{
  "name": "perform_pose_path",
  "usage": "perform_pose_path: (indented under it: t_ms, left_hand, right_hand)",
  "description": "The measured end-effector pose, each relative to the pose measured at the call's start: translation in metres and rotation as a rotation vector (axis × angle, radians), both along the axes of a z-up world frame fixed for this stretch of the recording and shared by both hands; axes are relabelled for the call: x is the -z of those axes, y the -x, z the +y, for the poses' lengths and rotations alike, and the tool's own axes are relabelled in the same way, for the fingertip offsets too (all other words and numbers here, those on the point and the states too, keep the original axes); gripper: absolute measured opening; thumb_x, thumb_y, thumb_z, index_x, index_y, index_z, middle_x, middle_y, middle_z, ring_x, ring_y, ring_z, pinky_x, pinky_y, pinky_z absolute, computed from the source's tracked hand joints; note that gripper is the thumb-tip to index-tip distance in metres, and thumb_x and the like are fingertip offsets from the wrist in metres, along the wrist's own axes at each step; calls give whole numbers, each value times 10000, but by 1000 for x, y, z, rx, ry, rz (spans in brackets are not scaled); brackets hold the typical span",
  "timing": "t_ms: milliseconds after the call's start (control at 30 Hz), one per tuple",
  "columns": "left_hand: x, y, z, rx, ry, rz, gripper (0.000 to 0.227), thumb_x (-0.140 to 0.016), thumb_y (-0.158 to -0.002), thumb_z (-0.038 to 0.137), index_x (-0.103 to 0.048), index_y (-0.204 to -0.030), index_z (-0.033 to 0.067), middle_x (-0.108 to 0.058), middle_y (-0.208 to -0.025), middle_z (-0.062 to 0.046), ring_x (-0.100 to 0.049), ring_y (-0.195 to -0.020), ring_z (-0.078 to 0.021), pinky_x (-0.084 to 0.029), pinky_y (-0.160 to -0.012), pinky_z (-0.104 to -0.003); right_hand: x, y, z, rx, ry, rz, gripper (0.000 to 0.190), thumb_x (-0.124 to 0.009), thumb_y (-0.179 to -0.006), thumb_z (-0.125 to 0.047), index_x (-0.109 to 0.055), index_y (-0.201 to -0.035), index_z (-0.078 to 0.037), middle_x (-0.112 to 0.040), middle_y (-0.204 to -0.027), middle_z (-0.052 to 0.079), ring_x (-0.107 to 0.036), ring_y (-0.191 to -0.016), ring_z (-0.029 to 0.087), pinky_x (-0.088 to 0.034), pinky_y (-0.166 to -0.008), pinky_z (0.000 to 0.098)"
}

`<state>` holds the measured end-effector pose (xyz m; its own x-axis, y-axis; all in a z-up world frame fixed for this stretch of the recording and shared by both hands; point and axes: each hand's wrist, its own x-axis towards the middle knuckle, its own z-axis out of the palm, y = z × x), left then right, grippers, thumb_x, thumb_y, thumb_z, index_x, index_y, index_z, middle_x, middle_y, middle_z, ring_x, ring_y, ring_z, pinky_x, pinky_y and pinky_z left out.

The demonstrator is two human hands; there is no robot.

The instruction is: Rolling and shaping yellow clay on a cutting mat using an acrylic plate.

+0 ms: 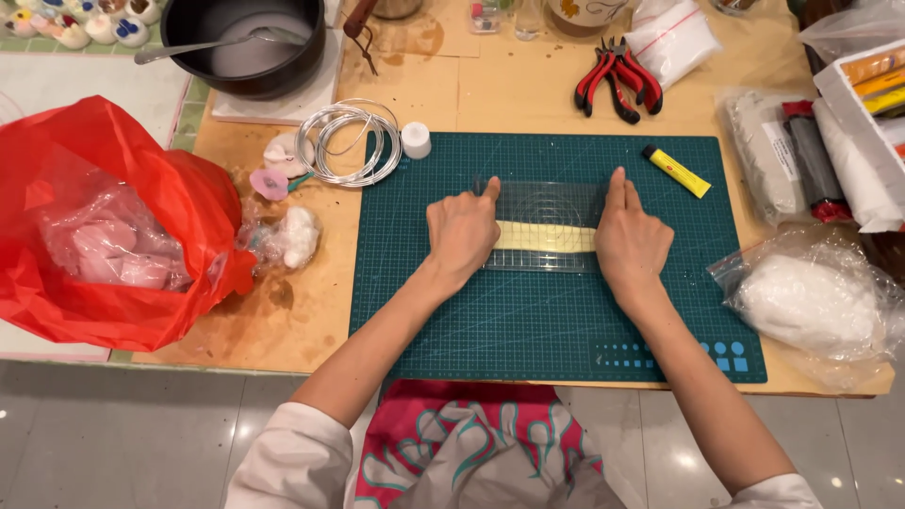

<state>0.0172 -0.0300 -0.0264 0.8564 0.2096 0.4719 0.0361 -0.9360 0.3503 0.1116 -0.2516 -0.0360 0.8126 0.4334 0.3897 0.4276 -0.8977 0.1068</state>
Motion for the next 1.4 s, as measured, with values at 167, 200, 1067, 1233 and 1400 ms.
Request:
perform_pose_path:
  t_ms: [167,200,1067,1233,1400]
  left_hand:
    - [6,-4,4,27,-10,71,382,-624,-813,51,-759,-1170,52,-676,-630,-187,-685,-556,-355,-513,-489,-481]
    - [4,-4,4,33,-9,81,369,-621,-833,52,-755,-1177,48,-679,-643,-192,-688,-568,-359,-518,-498,-483]
    - [-113,-14,30,110,315,0,301,-605,-865,67,-783,-1107,86,-754,-1012,-221,-724,-983,-399,-549,-915,-514]
    - [-84,9,49,60,379,13,408,-633,-867,100,-681,-1270,59,-743,-1019,-235,-686,-1012,-419,-525,-908,-538]
    - [-45,20,48,-59,350,172,328,-617,-885,118,-756,-1181,124,-738,-1006,-229,-702,-952,-412,-544,-852,-540]
  right_hand:
    - [16,-14,-6,-58,97,-52,508,-534,-940,-116,-620,-1433,-31,-719,-1293,133,-718,-589,264,-551,-475,390]
    - [18,-17,-5,-61,93,-93,489,-538,-942,-124,-636,-1416,-51,-724,-1294,131,-719,-590,260,-550,-473,389]
    - [-110,1,-5,-199,-560,181,292,-661,-1041,-145,-710,-1317,-61,-706,-1016,268,-719,-828,406,-568,-791,479]
    - [-90,0,12,-264,-541,193,292,-670,-1023,-136,-715,-1300,-57,-718,-984,247,-719,-827,405,-565,-794,477]
    - [-47,4,24,-208,-430,214,318,-682,-979,-174,-729,-1284,-97,-728,-911,244,-690,-812,459,-555,-736,551]
